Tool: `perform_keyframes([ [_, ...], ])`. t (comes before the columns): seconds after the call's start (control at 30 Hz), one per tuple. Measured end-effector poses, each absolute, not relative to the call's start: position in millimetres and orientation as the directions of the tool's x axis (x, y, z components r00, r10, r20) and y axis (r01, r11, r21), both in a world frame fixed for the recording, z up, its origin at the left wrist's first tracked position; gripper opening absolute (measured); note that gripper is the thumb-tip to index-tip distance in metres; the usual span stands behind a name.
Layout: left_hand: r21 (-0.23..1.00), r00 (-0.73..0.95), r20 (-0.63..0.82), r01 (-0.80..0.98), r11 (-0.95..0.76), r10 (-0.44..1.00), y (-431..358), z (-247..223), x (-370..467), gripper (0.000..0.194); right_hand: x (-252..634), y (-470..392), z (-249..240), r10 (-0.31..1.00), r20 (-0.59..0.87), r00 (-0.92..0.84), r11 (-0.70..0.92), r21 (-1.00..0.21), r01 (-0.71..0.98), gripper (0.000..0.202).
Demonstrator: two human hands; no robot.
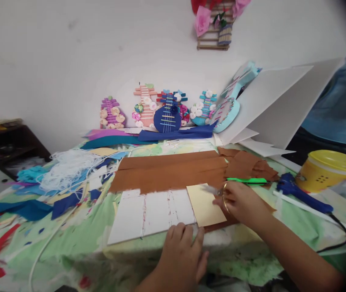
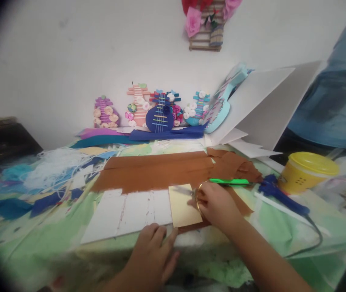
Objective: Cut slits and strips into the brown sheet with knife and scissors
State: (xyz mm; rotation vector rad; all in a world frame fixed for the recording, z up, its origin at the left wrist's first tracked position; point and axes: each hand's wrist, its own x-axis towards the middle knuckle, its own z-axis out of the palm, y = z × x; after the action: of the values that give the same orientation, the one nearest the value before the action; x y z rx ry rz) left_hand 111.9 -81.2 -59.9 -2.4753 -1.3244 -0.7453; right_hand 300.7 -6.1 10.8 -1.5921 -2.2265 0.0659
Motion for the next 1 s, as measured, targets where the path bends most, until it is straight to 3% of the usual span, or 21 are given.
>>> perform_keyframes([
  [0.07, 0.01, 0.455, 0.532, 0.84, -0.542, 0.714, -79.7, -62.2, 114.1, 0.04, 299.9, -5.4, 6.3, 0.858, 0.201, -0.472, 0.513, -0.316, 0.798, 0.019],
  [0.17, -0.031, 0.45, 0.592, 0.842, -0.538, 0.669, -77.5, -67.2, 115.7, 0.036, 295.5, 1.2, -2.8, 0.812, 0.086, -0.577, 0.566, -0.354, 0.744, 0.035],
  [0.33, -0.066, 0.475, 0.624, 0.823, -0.565, 0.62, -75.2, -71.0, 113.8, 0.032, 295.2, 15.6, -6.3, 0.818, 0.043, -0.574, 0.55, -0.353, 0.757, 0.031],
  [0.63, -0.084, 0.451, 0.665, 0.837, -0.54, 0.595, -74.5, -73.6, 114.1, 0.028, 295.1, 19.8, -10.4, 0.804, 0.02, -0.594, 0.555, -0.386, 0.737, 0.047],
  [0.87, -0.083, 0.431, 0.685, 0.847, -0.525, 0.588, -74.8, -74.1, 114.1, 0.026, 291.6, 20.1, -7.3, 0.797, 0.023, -0.603, 0.57, -0.359, 0.739, 0.032],
  [1.0, -0.073, 0.416, 0.718, 0.842, -0.535, 0.558, -73.9, -75.7, 114.4, 0.024, 291.1, 20.9, -8.4, 0.801, 0.015, -0.599, 0.564, -0.353, 0.746, 0.037],
])
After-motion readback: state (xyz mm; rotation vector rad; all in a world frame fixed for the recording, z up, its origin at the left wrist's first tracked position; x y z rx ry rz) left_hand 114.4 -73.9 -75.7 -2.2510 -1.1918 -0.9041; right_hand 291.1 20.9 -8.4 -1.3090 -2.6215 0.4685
